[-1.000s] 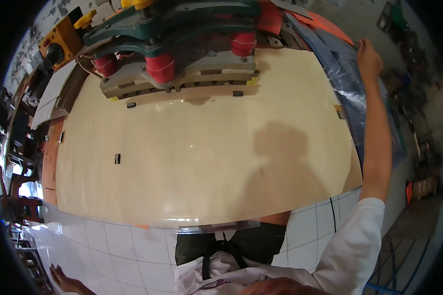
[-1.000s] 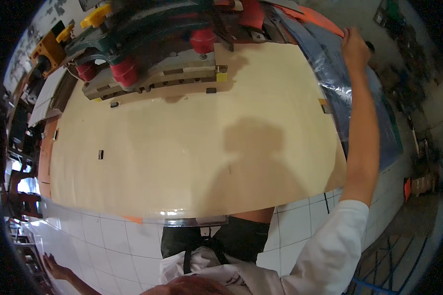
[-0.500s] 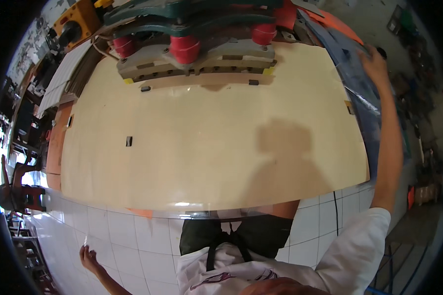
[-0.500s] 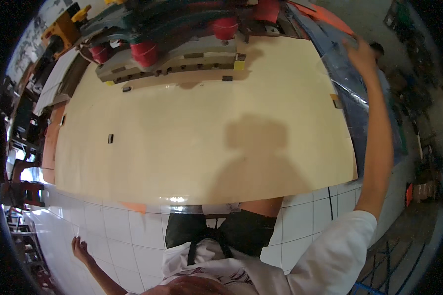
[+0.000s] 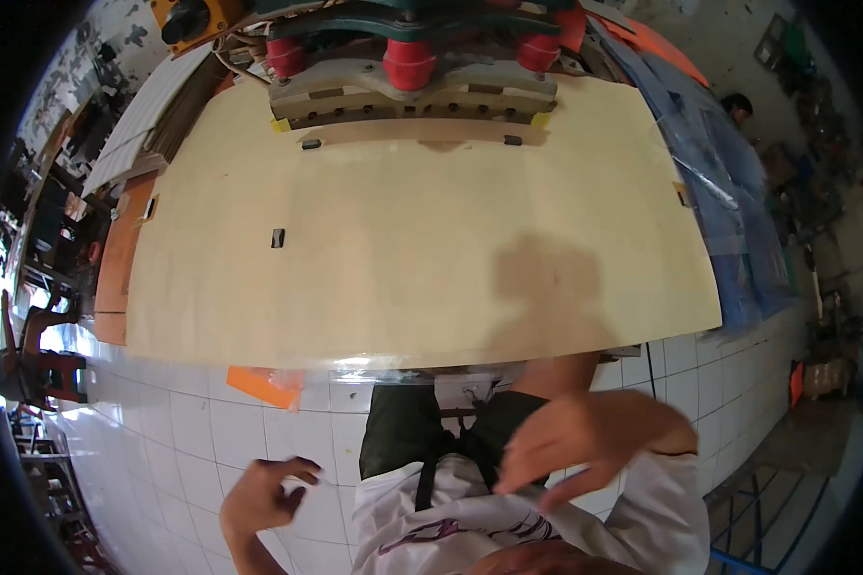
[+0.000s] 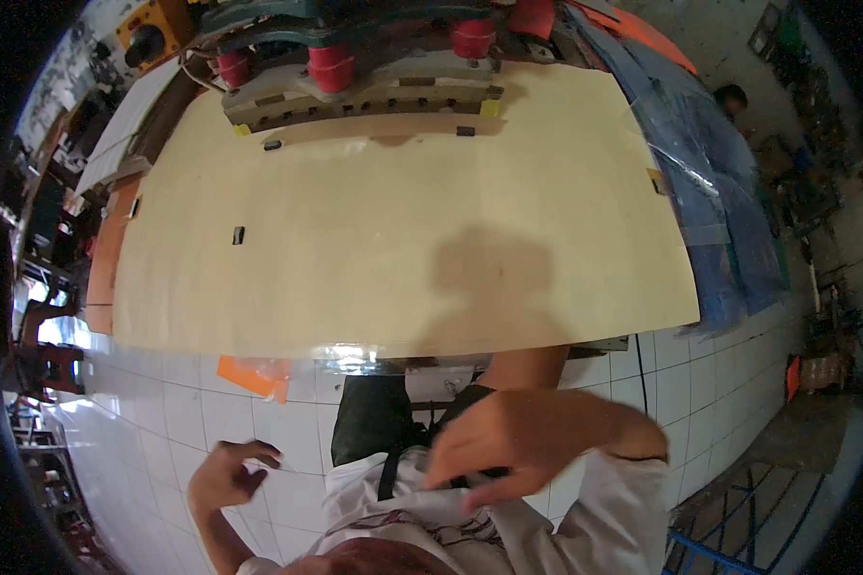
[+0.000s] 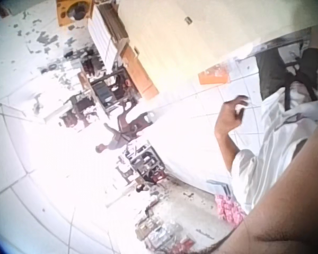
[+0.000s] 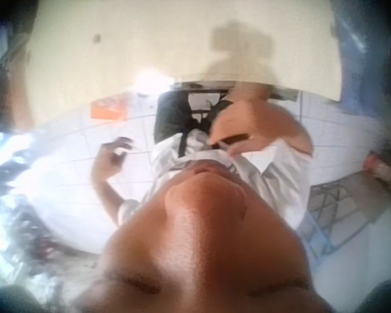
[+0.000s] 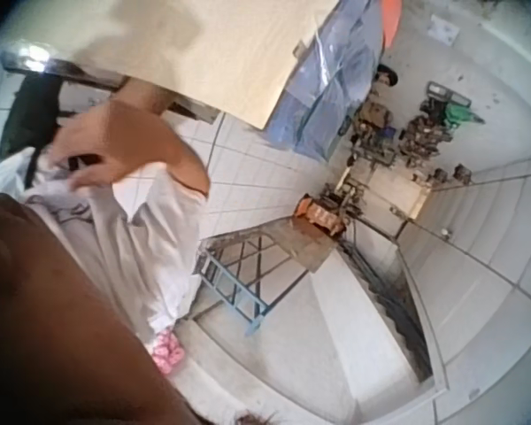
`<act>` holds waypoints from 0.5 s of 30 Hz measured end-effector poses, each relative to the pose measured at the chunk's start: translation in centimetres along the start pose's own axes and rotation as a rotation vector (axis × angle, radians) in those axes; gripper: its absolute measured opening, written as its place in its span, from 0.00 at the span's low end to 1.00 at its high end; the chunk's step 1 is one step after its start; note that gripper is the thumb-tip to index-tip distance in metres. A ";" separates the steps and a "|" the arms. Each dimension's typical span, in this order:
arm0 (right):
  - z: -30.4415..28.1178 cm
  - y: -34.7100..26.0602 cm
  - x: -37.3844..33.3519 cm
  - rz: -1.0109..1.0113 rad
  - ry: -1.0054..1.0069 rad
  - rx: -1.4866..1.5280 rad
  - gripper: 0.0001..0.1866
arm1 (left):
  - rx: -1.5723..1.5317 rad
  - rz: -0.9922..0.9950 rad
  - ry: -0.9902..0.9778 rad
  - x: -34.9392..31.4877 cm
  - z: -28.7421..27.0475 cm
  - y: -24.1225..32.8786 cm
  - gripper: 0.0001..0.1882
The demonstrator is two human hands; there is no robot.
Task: The person places clear plastic bags one by one onto a machine platform and lowers a manual sealing bar to seal them.
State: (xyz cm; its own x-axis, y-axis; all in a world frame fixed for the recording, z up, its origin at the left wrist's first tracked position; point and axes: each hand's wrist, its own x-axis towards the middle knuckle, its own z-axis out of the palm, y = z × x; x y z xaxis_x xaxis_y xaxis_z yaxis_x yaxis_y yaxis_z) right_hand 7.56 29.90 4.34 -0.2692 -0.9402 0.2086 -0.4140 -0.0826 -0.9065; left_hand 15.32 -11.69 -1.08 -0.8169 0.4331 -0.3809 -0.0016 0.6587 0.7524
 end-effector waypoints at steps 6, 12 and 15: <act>7.5 8.5 10.3 -0.117 0.210 0.084 0.31 | 0.140 0.317 -0.433 3.1 1.4 5.6 0.19; 5.8 11.2 9.2 0.090 -0.123 0.257 0.19 | 0.032 0.602 -0.294 2.7 -4.1 7.1 0.16; 5.8 12.0 6.3 0.054 -0.147 0.249 0.14 | -0.104 0.709 -0.042 -1.5 -7.3 7.2 0.15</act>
State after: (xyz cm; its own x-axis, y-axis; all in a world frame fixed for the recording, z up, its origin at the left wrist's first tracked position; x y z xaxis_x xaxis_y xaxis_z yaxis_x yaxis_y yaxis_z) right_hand 5.90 21.02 -7.37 -0.1491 -0.9817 0.1187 -0.1716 -0.0925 -0.9808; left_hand 12.36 -12.06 8.86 -0.6190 0.7596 0.1999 0.4649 0.1492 0.8727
